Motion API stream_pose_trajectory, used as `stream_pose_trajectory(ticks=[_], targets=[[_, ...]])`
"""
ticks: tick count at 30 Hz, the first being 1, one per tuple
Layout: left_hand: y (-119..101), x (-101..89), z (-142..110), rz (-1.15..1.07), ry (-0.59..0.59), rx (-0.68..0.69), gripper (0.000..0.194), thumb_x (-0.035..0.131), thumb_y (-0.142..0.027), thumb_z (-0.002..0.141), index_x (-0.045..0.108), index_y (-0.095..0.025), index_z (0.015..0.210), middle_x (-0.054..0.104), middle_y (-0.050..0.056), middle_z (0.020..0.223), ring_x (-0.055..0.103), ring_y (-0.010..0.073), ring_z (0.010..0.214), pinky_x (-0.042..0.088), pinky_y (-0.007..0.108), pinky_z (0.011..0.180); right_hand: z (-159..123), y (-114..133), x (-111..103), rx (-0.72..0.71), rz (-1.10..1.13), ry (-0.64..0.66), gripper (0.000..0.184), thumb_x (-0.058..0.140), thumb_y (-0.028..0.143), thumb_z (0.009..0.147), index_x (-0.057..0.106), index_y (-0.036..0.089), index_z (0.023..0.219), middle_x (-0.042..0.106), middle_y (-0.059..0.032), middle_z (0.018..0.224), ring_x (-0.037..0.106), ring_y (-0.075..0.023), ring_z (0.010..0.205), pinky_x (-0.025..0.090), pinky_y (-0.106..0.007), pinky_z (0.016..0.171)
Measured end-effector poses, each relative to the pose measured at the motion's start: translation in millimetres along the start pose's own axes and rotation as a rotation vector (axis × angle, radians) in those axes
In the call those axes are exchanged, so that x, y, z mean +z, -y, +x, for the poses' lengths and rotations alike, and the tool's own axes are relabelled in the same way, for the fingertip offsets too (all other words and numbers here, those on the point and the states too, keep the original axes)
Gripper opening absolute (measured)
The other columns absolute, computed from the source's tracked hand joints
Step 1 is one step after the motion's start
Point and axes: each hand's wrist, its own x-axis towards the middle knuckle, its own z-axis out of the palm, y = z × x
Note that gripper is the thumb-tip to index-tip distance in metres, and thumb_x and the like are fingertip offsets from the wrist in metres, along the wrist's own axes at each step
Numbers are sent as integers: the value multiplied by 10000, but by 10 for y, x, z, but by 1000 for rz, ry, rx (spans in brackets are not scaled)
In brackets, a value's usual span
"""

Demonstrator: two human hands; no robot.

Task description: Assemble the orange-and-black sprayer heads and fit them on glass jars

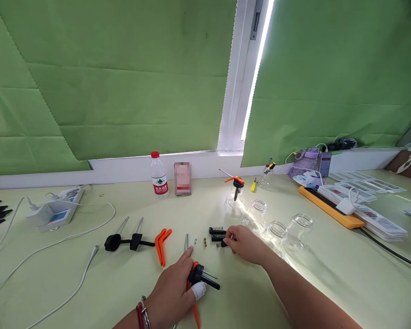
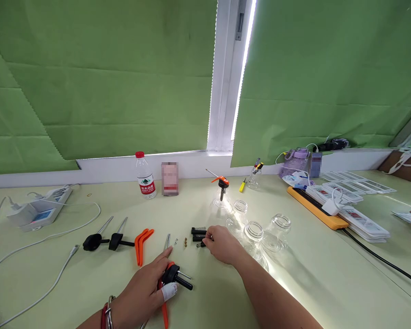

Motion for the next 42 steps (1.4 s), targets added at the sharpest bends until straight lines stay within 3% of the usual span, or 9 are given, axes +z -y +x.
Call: stream_pose_trajectory(ticks=[3,8,15,20,26,32,37,42], targets=[[2,-4,6,-10,-4,-6,145,534,-358,767,452,-239,751,402,61,1438,338,225,1336,433,291,857,2,-16,2,-1,13,14,138,474,251,837,579,183,779,630,-14,652,487,-94,505,294,-197,448],[2,-5,10,-19,-4,-12,155,531,-347,766,423,-242,731,502,64,1351,381,239,1308,433,297,846,19,-59,10,-15,20,22,120,477,235,828,579,187,788,644,-12,671,488,-96,516,308,-197,455],[8,-4,11,-30,-5,-12,166,538,-357,764,426,-240,726,429,58,1420,356,250,1324,444,310,832,27,-93,-1,-10,25,16,93,496,221,810,578,185,787,652,-19,704,492,-99,540,312,-201,477],[2,-11,6,-33,-1,-25,169,531,-371,769,438,-233,734,277,78,1502,321,246,1345,442,315,850,17,-98,-17,11,52,37,127,468,246,836,565,199,770,662,-6,667,489,-101,525,332,-205,487],[0,-5,-3,-30,-1,-29,176,540,-368,767,436,-232,728,285,72,1500,411,263,1288,451,315,826,27,-97,-23,8,54,51,151,452,262,850,573,196,789,664,-11,667,483,-102,507,327,-208,464],[5,-14,7,-17,-5,-15,156,536,-368,775,469,-229,759,288,79,1497,355,260,1324,438,321,858,30,-94,-34,-23,11,3,93,522,242,796,600,190,790,660,-29,758,544,-127,626,352,-216,517],[4,-16,5,5,-3,-13,157,516,-376,787,483,-223,781,246,78,1513,477,270,1228,446,327,812,26,-107,-47,-44,5,-16,105,568,211,753,631,186,833,660,-35,833,573,-145,715,376,-228,580],[-10,-30,8,3,3,-8,167,513,-368,790,455,-222,734,294,86,1495,483,272,1222,450,310,769,31,-119,-64,-40,-5,-21,132,555,199,761,643,186,859,664,-31,827,570,-141,716,375,-227,589]])
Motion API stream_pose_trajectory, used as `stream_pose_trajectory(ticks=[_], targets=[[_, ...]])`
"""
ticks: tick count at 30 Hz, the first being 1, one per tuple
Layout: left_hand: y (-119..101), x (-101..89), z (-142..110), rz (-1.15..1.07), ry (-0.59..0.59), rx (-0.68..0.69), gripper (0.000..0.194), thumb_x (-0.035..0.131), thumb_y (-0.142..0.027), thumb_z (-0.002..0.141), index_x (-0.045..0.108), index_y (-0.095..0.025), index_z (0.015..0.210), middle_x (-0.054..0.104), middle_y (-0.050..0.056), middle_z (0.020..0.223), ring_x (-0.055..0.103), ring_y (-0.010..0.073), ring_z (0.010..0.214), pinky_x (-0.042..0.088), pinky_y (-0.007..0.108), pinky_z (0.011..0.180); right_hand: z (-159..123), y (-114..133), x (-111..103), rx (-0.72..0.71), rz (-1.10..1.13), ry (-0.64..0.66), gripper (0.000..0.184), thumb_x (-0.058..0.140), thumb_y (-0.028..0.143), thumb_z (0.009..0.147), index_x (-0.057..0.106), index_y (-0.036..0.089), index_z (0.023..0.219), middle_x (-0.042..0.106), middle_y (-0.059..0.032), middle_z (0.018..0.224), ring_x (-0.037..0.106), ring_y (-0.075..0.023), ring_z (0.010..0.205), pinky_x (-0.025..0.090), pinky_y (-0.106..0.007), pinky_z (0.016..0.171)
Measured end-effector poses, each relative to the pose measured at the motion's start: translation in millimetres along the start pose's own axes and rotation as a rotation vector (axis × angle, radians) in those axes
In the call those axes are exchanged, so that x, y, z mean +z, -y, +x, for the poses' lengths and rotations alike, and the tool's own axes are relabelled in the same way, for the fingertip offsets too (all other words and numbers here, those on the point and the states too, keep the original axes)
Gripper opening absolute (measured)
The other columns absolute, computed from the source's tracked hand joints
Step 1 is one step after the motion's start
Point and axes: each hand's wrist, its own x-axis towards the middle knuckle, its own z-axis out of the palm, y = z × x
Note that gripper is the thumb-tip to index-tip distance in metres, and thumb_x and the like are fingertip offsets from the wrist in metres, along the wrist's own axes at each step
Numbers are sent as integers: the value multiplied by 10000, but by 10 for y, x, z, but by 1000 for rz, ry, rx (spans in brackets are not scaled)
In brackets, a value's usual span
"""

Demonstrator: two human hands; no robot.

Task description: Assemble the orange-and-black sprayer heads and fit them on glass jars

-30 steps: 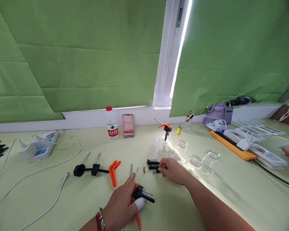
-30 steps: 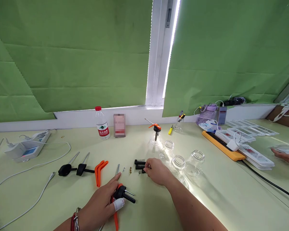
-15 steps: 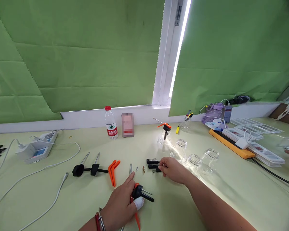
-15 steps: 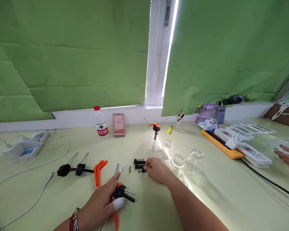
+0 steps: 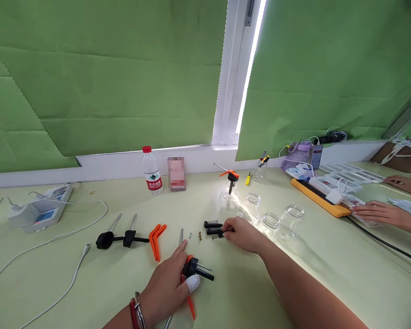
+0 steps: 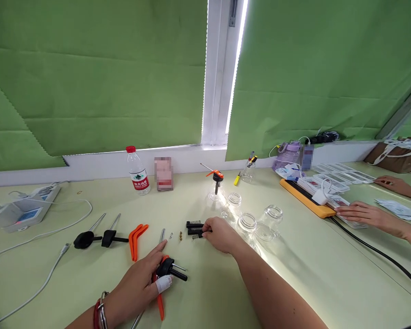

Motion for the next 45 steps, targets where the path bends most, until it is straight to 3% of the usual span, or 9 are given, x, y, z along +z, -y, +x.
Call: stream_pose_trajectory(ticks=[6,13,17,19,25,31,36,40,45], targets=[[14,8,3,-1,-1,25,160,510,-386,795,504,-226,785,372,69,1457,395,274,1296,446,305,790,-12,-1,-1,31,-39,4,145,495,219,806,635,183,795,643,-30,756,516,-122,604,332,-228,520],[-1,-1,-5,-1,2,11,145,516,-360,789,495,-217,790,264,95,1504,417,263,1283,451,310,809,-37,12,-8,21,-90,-26,167,599,192,740,653,202,897,647,-37,884,564,-148,742,361,-230,601],[8,0,3,-6,7,13,148,516,-365,788,487,-220,777,300,106,1489,362,253,1322,449,313,816,-51,51,-29,14,-158,-11,135,527,213,811,657,182,832,645,-43,796,546,-138,648,340,-231,549],[16,5,8,-5,6,22,148,512,-368,789,481,-224,773,334,100,1474,315,252,1347,448,315,819,-60,75,-47,3,-174,-3,214,469,234,856,650,169,761,635,-49,735,528,-138,602,323,-240,525],[40,16,8,-1,3,28,143,510,-367,790,476,-229,772,352,77,1466,294,257,1357,450,314,818,-90,107,-85,-28,-249,-19,320,396,265,905,640,171,720,639,-72,746,560,-177,686,329,-263,573],[21,5,5,2,6,26,160,508,-382,798,461,-232,764,347,92,1467,294,241,1359,452,314,825,-96,69,-57,-32,-224,-12,175,479,202,849,652,201,868,662,-52,880,576,-173,768,350,-246,600],[11,3,11,6,1,27,168,507,-391,794,466,-232,757,353,86,1465,278,242,1365,452,313,838,-96,55,-46,-19,-193,-26,169,490,174,834,644,202,899,659,-53,927,578,-174,788,354,-241,601],[20,4,7,-9,7,19,147,501,-382,790,480,-237,771,397,84,1437,249,233,1377,456,320,827,-92,71,-61,-14,-218,-33,209,437,194,880,637,185,823,654,-63,832,578,-169,736,339,-246,589],[14,2,6,-13,5,14,155,505,-382,783,481,-229,768,336,79,1475,305,254,1352,454,319,826,-97,120,-56,-17,-232,-59,273,395,257,916,612,178,771,645,-69,778,567,-177,717,326,-254,587]])
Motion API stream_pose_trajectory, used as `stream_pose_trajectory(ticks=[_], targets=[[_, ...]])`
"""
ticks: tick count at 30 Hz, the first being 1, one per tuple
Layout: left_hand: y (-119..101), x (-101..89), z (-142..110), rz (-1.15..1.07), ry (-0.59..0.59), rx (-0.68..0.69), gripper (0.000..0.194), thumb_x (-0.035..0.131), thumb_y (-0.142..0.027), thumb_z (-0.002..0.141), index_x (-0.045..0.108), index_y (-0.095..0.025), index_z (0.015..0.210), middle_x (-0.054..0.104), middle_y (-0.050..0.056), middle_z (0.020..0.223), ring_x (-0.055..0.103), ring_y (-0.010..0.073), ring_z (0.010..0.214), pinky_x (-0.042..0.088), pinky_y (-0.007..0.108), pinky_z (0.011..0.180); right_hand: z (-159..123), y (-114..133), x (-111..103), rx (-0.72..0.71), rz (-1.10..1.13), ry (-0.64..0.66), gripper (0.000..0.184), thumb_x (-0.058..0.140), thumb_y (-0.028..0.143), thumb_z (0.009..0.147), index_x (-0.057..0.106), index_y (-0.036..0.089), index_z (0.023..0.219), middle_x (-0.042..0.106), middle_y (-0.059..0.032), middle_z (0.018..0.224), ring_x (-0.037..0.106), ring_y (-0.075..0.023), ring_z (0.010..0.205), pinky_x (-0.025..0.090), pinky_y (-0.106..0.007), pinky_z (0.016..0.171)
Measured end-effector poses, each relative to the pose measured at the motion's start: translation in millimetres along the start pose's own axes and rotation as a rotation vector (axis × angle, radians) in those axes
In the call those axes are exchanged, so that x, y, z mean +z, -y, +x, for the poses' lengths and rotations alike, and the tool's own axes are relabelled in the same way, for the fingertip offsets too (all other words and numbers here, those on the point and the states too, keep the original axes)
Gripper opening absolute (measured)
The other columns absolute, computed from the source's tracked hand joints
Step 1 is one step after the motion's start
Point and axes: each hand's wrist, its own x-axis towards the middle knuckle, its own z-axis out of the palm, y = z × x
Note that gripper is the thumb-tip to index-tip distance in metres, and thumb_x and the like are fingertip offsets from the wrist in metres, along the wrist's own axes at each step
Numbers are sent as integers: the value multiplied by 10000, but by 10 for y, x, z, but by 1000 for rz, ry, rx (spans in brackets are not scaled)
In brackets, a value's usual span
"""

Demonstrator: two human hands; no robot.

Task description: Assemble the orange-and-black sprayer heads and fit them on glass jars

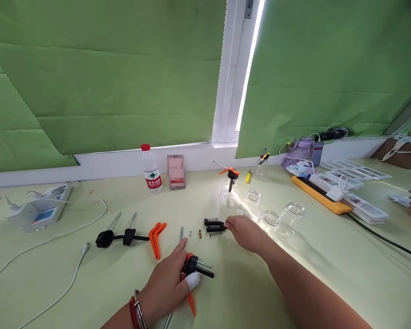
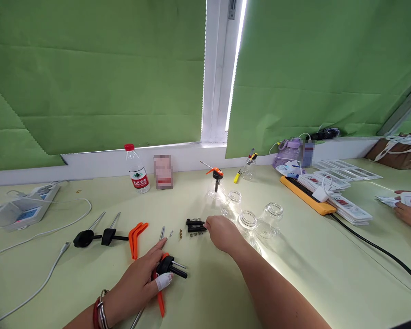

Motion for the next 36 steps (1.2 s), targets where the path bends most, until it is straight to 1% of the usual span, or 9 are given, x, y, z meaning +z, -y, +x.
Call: stream_pose_trajectory(ticks=[6,12,18,20,23,27,30,33,36], targets=[[11,9,-5,15,-10,18,142,501,-368,787,473,-230,765,402,81,1434,289,261,1359,448,308,814,-33,149,147,-54,87,100,55,595,245,783,638,212,796,647,-11,786,550,-153,711,307,-232,562],[10,2,3,22,-6,15,158,512,-371,788,451,-230,751,328,91,1477,329,255,1340,453,304,777,13,193,283,-161,-12,20,50,658,241,750,653,193,737,635,-36,846,544,-201,883,332,-256,664],[2,-4,0,21,-6,12,156,520,-358,789,444,-231,741,354,89,1464,315,241,1348,445,291,806,77,116,323,-173,-48,-17,62,664,238,752,660,178,761,606,-51,905,536,-207,903,367,-277,730],[9,1,-2,22,-5,20,143,518,-356,791,461,-229,759,371,91,1453,324,242,1343,444,291,804,74,103,325,-159,-39,-53,116,670,241,743,657,175,838,596,-60,961,530,-213,928,385,-290,773],[16,11,0,15,-7,18,131,513,-348,792,471,-227,768,418,89,1422,339,256,1334,447,288,771,59,92,344,-189,8,-114,332,682,279,733,610,185,1043,541,-81,1181,477,-238,1092,368,-326,917],[9,16,11,10,-15,15,142,514,-353,790,468,-223,756,411,88,1428,384,278,1304,444,295,768,83,69,401,-260,-6,-75,609,587,380,811,388,202,1358,263,-89,1491,194,-270,1366,185,-406,1099],[-2,12,24,21,-19,22,156,519,-360,789,458,-222,749,407,103,1429,431,282,1268,441,308,781,145,55,441,-298,-46,-6,642,412,463,897,226,194,1449,130,-79,1539,47,-261,1409,84,-440,1128],[-11,8,35,23,-22,17,168,524,-365,785,450,-222,739,377,116,1448,484,283,1221,447,317,756,206,51,468,-284,-69,37,645,293,504,924,173,176,1466,116,-90,1540,45,-272,1410,64,-464,1127],[-15,10,37,27,-24,28,167,528,-361,782,449,-223,731,381,120,1445,470,284,1235,450,323,746,230,55,479,-268,-85,57,653,270,511,926,162,164,1468,147,-98,1533,100,-276,1403,74,-476,1123]])
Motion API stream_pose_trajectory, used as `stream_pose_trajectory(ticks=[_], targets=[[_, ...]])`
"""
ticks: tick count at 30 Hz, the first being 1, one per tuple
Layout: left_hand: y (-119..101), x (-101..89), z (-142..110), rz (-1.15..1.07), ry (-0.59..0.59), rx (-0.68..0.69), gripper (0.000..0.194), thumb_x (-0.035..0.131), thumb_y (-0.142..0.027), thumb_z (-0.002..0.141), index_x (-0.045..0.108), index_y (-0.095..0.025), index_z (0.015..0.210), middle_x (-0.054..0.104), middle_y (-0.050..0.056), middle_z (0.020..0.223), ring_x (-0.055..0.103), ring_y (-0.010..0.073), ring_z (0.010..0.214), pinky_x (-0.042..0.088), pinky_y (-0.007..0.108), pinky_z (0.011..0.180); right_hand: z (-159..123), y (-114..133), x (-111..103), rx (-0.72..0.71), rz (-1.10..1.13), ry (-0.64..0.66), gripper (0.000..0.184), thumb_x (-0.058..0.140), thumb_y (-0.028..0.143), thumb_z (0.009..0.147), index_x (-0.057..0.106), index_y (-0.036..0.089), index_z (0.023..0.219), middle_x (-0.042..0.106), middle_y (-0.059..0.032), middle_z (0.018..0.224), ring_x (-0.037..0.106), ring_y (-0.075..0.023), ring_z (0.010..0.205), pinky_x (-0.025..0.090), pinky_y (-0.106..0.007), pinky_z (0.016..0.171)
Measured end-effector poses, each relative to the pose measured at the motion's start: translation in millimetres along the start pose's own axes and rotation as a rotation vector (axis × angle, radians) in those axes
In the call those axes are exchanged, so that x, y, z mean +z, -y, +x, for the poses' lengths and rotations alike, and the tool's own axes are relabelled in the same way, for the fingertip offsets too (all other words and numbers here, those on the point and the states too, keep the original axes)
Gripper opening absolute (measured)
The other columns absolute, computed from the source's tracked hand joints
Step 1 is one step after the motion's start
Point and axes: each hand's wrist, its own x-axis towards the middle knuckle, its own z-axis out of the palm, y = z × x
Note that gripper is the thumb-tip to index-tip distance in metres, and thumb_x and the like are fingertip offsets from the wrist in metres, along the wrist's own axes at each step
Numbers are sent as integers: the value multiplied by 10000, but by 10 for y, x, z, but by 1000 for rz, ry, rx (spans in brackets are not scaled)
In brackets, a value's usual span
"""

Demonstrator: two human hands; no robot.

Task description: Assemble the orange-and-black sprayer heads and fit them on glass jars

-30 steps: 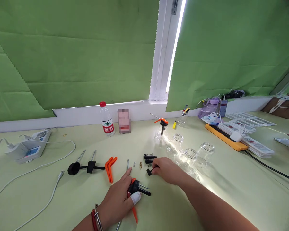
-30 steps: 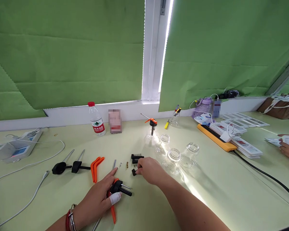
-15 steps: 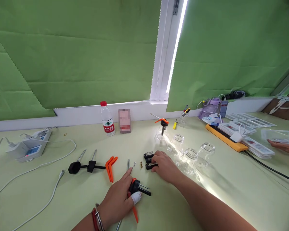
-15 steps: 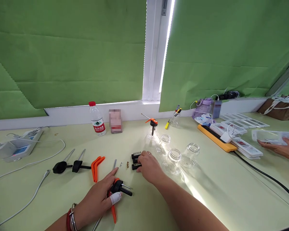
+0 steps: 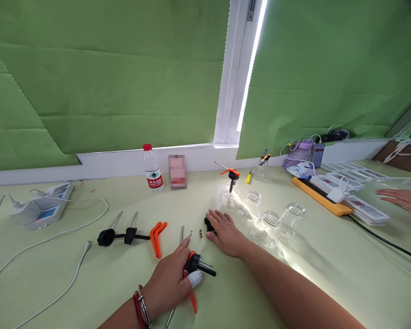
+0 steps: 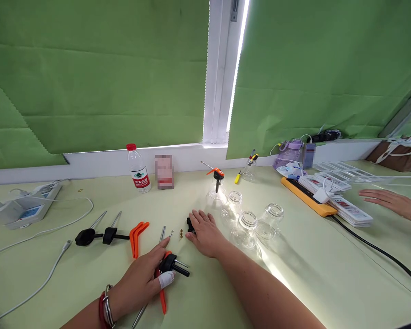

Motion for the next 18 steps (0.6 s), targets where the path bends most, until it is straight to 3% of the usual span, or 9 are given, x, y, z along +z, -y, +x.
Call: stream_pose_trajectory(ticks=[4,8,11,13,15,16,18], targets=[[25,15,-4,-6,3,19,157,540,-354,777,470,-219,739,336,112,1471,467,284,1239,453,335,771,-19,-3,1,-19,-14,4,658,277,514,924,186,145,1462,186,-109,1523,127,-271,1398,82,-474,1122],[73,29,-13,-60,7,50,156,565,-359,773,514,-215,803,323,109,1478,347,277,1326,416,357,900,-47,-13,-8,-44,-7,-1,648,286,502,927,190,147,1461,194,-113,1520,130,-274,1396,95,-477,1117],[75,23,-30,-120,-37,81,160,550,-362,792,533,-212,846,450,111,1389,366,276,1305,402,355,925,-85,46,-61,-68,14,-76,611,318,477,927,255,151,1440,211,-118,1515,147,-288,1386,118,-487,1104],[54,9,-42,-167,-82,90,196,545,-354,800,537,-210,932,561,105,1231,499,263,1149,432,342,860,-131,132,-124,-118,53,-178,526,341,439,931,382,160,1375,327,-129,1463,247,-283,1341,174,-468,1083],[27,-6,-48,-217,-106,78,213,526,-360,818,532,-203,961,615,68,997,569,216,875,452,308,730,-189,234,-186,-175,133,-230,401,344,399,939,556,174,1194,557,-125,1237,454,-244,1159,301,-411,1001],[16,-11,-47,-247,-112,70,208,513,-369,829,532,-199,947,604,42,887,547,190,763,443,288,669,-219,280,-206,-185,188,-189,377,337,396,941,623,174,1043,635,-106,1047,534,-215,1000,374,-370,908],[3,-17,-40,-313,-133,45,210,489,-385,846,532,-193,919,547,5,748,480,159,653,411,257,597,-271,348,-215,-162,348,0,417,340,424,935,625,166,773,624,-51,738,540,-149,692,424,-280,673]])
